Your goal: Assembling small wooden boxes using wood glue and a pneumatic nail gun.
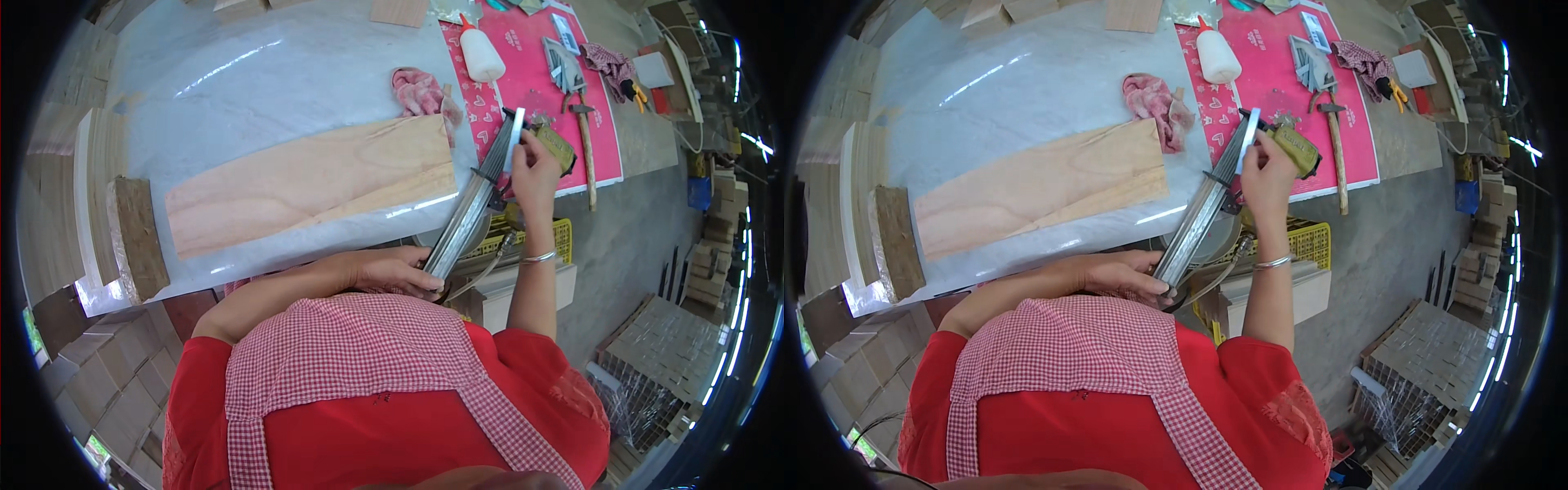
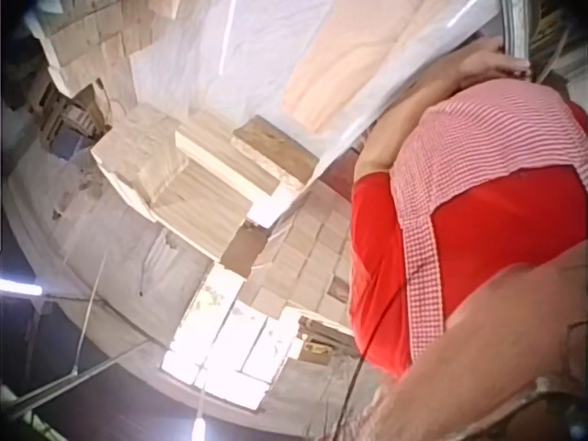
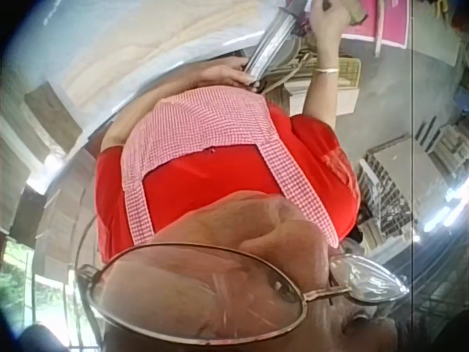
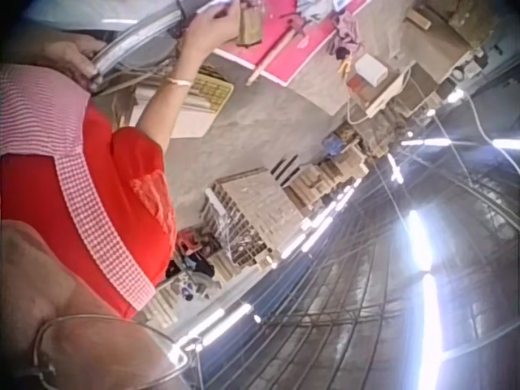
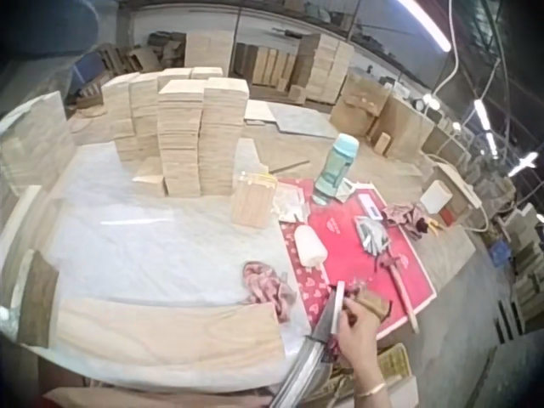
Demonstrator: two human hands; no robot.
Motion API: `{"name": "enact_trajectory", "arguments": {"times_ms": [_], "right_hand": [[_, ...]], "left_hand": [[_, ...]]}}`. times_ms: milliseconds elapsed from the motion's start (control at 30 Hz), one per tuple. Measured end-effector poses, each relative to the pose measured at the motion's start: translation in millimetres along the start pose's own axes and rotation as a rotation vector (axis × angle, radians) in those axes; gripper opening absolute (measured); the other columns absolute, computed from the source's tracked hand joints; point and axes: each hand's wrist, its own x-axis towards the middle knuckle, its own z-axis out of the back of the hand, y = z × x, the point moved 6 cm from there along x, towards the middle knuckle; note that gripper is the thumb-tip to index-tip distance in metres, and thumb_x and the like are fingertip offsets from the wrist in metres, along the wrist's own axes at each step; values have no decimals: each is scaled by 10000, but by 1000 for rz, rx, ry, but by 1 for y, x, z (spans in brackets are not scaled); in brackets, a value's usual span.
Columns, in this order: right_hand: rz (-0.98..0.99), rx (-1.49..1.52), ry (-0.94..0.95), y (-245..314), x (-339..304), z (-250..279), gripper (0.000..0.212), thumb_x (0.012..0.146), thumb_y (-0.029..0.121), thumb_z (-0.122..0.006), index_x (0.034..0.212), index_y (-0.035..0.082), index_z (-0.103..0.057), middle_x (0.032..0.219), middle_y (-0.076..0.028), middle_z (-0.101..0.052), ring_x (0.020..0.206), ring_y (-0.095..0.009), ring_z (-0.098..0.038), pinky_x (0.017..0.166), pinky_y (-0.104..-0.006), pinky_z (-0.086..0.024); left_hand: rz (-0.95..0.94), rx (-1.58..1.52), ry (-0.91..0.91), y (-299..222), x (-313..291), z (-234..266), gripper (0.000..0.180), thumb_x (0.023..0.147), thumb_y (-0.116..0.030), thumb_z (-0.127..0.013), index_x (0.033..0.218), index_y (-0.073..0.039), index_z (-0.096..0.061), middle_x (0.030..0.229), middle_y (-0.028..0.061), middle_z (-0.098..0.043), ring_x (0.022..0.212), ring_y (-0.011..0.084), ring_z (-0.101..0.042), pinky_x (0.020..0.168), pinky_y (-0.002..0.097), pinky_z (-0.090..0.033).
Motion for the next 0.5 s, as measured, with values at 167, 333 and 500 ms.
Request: {"name": "enact_trajectory", "arguments": {"times_ms": [167, 333, 500], "right_hand": [[-8, -84, -46, -4, -14, -7, 305, 841, 82, -601, 1118, -28, -663, 676, -156, -645, 587, -233, -634, 608, -349, -502], [-20, -152, -28, -2, -12, -11, 330, 821, 75, -604, 1123, -44, -659, 680, -173, -646, 591, -261, -641, 613, -362, -505], [24, -225, -33, 1, -13, -14, 341, 807, 67, -604, 1116, -68, -653, 683, -182, -648, 595, -275, -645, 617, -368, -508]], "left_hand": [[-32, 9, -26, -2, -2, -5, 518, 896, -283, -688, 1272, -45, -424, 1091, 77, -567, 1018, 135, -591, 880, 259, -502], [-36, 8, -36, -2, -5, -7, 522, 890, -286, -702, 1252, -34, -423, 1090, 84, -549, 1015, 141, -608, 901, 251, -514], [-51, -20, -23, 0, -3, -6, 517, 886, -285, -706, 1237, -29, -426, 1082, 86, -553, 1009, 141, -609, 890, 251, -519]]}}
